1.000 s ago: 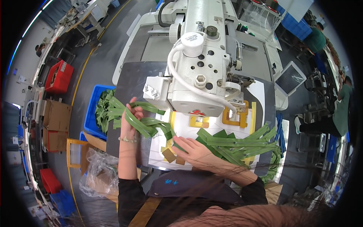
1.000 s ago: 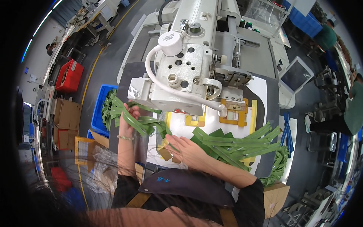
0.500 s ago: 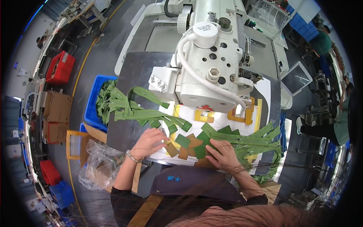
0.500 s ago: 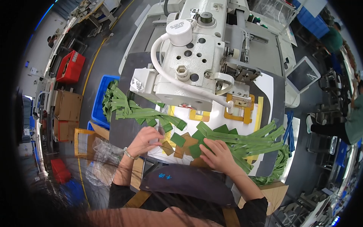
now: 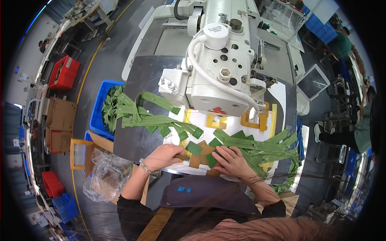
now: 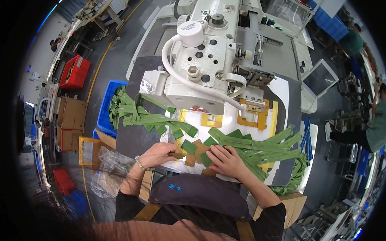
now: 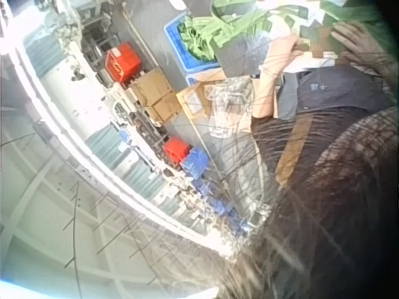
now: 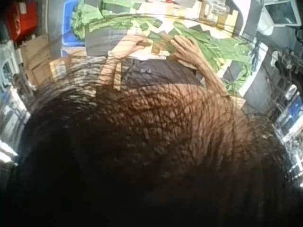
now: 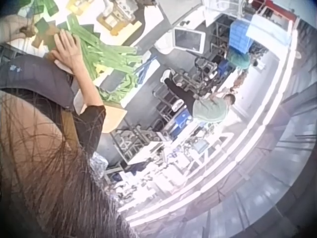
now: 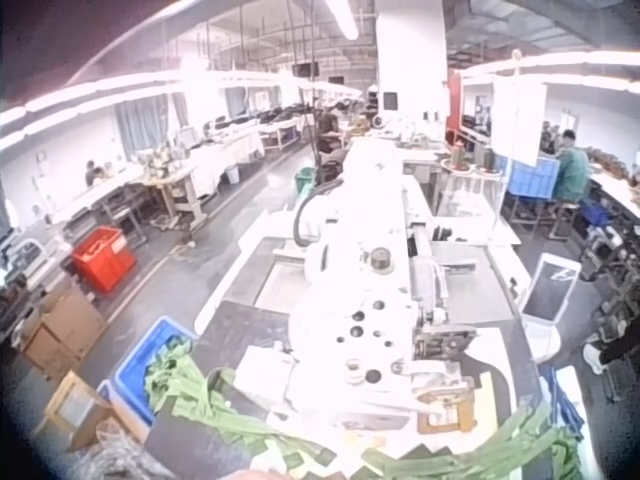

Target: The recorder is using an industrial sewing machine to join and assemble strips of green and brown fabric.

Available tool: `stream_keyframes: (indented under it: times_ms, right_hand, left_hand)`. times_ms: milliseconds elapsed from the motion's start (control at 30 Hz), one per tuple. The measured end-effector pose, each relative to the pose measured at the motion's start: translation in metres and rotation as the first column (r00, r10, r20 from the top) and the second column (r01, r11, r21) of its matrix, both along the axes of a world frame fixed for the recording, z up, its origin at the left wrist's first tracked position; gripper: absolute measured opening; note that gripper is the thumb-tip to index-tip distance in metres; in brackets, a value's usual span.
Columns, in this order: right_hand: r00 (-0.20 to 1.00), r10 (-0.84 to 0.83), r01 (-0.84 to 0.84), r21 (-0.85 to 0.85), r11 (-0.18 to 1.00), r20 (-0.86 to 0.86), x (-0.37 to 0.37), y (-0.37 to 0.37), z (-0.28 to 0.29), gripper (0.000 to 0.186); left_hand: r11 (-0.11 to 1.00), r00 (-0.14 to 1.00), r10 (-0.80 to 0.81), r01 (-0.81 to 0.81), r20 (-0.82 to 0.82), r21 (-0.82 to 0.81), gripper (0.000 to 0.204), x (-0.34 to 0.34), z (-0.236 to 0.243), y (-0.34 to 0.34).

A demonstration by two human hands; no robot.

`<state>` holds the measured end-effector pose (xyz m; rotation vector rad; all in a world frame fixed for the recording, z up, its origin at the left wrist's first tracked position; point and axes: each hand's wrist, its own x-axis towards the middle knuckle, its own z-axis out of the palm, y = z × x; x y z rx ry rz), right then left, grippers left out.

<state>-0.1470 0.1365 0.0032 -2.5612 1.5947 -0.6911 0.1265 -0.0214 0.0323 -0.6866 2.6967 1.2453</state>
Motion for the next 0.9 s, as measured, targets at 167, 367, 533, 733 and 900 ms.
stream_keyframes:
  times_ms: [167, 367, 533, 733, 900]
  right_hand:
    - [0.74, -0.248, 0.044, 0.323, 0.946, 0.625, 0.026, 0.004, 0.009, 0.033]
    - [-0.062, -0.665, -0.305, 0.62, 0.723, 0.745, 0.031, -0.008, 0.03, 0.005]
    - [-0.099, -0.732, -0.579, 0.56, 0.593, 0.674, 0.006, -0.015, 0.04, 0.011]
    - [-0.015, -0.733, -0.584, 0.589, 0.559, 0.68, 0.01, -0.022, 0.048, 0.009]
    - [0.072, -0.66, -0.379, 0.633, 0.675, 0.747, 0.013, -0.022, 0.045, 0.007]
  left_hand:
    - [0.835, 0.901, 0.426, -0.357, -0.081, 0.419, 0.038, -0.048, 0.023, 0.042]
    - [0.772, 0.715, 0.586, -0.349, -0.382, 0.531, 0.041, -0.07, 0.005, 0.067]
    - [0.968, 0.801, 0.151, 0.0, -0.579, 0.253, 0.027, -0.062, 0.026, 0.035]
    - [0.997, 0.788, 0.007, 0.041, -0.616, 0.063, 0.025, -0.063, 0.021, 0.03]
    - [0.997, 0.77, 0.056, -0.005, -0.636, 0.083, 0.025, -0.069, 0.019, 0.034]
